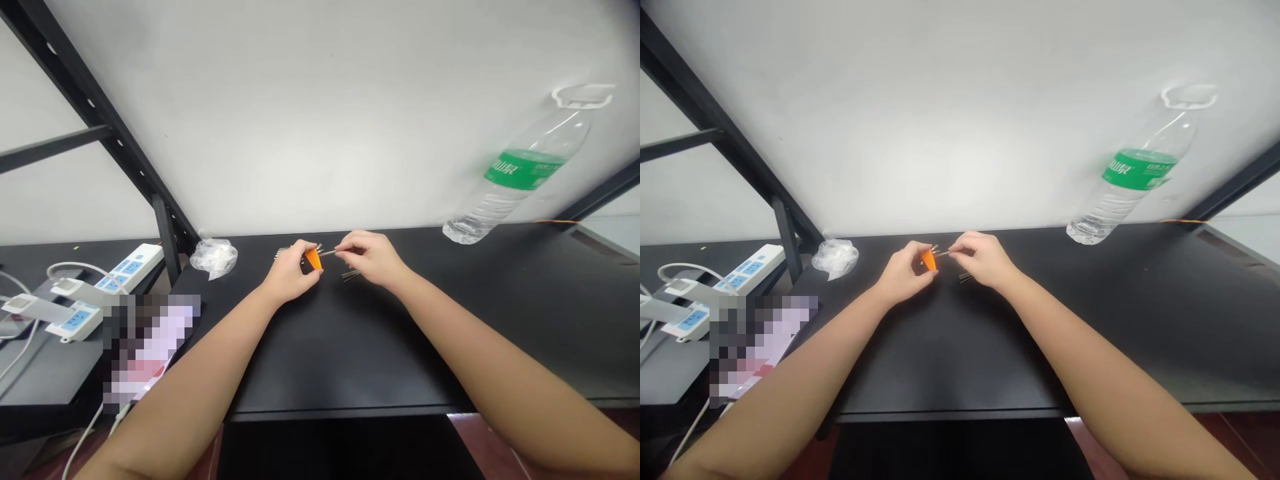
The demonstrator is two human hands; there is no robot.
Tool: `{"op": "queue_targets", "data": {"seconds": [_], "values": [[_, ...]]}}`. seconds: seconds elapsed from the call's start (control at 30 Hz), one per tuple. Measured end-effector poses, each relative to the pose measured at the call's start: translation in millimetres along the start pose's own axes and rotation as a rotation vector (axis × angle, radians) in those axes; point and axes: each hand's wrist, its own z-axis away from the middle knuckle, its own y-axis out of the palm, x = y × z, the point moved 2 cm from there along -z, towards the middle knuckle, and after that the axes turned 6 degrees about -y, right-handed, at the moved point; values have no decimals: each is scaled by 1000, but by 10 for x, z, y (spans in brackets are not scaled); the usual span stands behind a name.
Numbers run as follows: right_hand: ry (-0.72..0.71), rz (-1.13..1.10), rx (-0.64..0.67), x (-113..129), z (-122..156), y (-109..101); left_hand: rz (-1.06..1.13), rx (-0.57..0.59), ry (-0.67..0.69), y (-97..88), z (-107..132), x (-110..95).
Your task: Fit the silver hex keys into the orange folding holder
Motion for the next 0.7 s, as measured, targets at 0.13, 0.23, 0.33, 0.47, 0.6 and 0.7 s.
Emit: {"op": "queue_targets", "data": {"seconds": [0.13, 0.23, 0.33, 0.47, 0.6, 0.7], "values": [[-88, 49, 85, 84, -23, -5, -31, 10, 20, -4, 12, -18], [-59, 83, 32, 110, -35, -93, -47, -13, -16, -15, 11, 1], [0, 53, 13, 94, -36, -148, -43, -19, -36, -10, 10, 15], [37, 13, 26, 73, -31, -129, -45, -23, -34, 3, 20, 7], [3, 52, 68, 105, -27, -101, -43, -20, -47, -4, 27, 9], [-32, 79, 93, 115, -26, -91, -33, -28, -53, -20, 21, 26]]}}
